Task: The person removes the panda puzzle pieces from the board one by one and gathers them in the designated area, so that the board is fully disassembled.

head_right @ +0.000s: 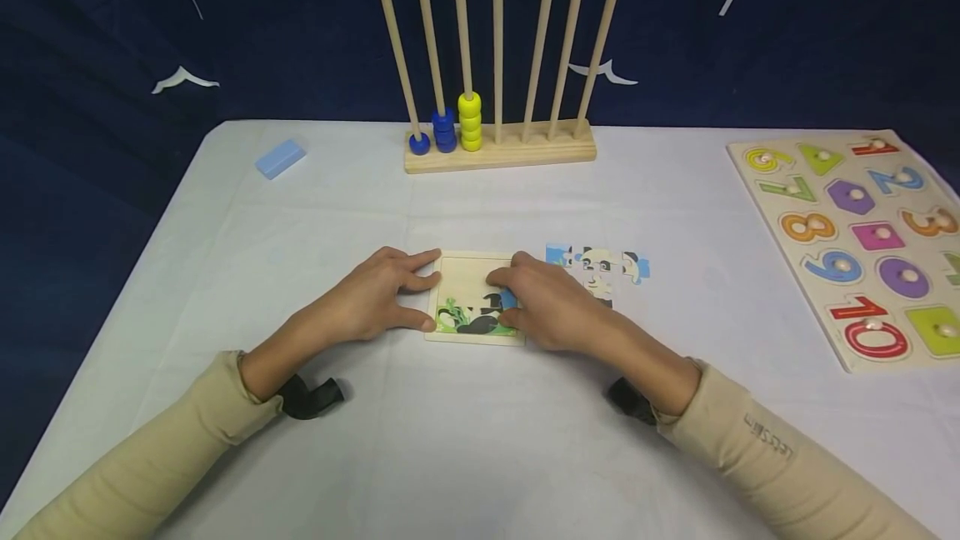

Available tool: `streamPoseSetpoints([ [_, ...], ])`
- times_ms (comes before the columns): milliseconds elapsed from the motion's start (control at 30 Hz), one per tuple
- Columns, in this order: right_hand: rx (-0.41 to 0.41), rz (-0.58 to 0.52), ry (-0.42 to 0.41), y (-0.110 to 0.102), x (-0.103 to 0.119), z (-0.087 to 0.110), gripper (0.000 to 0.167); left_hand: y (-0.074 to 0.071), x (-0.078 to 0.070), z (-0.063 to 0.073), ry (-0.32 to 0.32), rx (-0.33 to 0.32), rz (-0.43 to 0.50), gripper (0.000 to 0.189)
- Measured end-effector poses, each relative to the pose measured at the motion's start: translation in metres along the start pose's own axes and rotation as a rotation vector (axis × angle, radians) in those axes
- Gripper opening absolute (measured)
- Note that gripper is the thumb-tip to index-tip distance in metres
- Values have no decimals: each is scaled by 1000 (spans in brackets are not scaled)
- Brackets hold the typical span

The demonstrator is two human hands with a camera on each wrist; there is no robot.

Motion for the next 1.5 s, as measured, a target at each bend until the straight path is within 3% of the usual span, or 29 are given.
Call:
streamPoseSetpoints([
  [267, -62, -5, 3, -2, 0, 0, 42, 0, 0, 0, 5, -2, -4, 67],
  [1033, -86, 27, -13, -2, 2, 0, 39, 0, 0, 0, -4, 4, -2, 65],
  [1300, -98, -30, -6, -11, -1, 6, 41, 0, -2, 0, 6, 4, -3, 65],
  [1500, -158, -58, -8, -20, -7, 15, 38, 0, -2, 0, 0, 2, -8, 66],
])
Point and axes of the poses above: each hand's wrist, its own z-axis away from the middle knuckle, its own y-axis out of the palm, x = y × z, the point moved 7 cm from there along -z, towards the middle knuckle, and after that the axes turned 15 degrees about z, right-handed, at the moved point
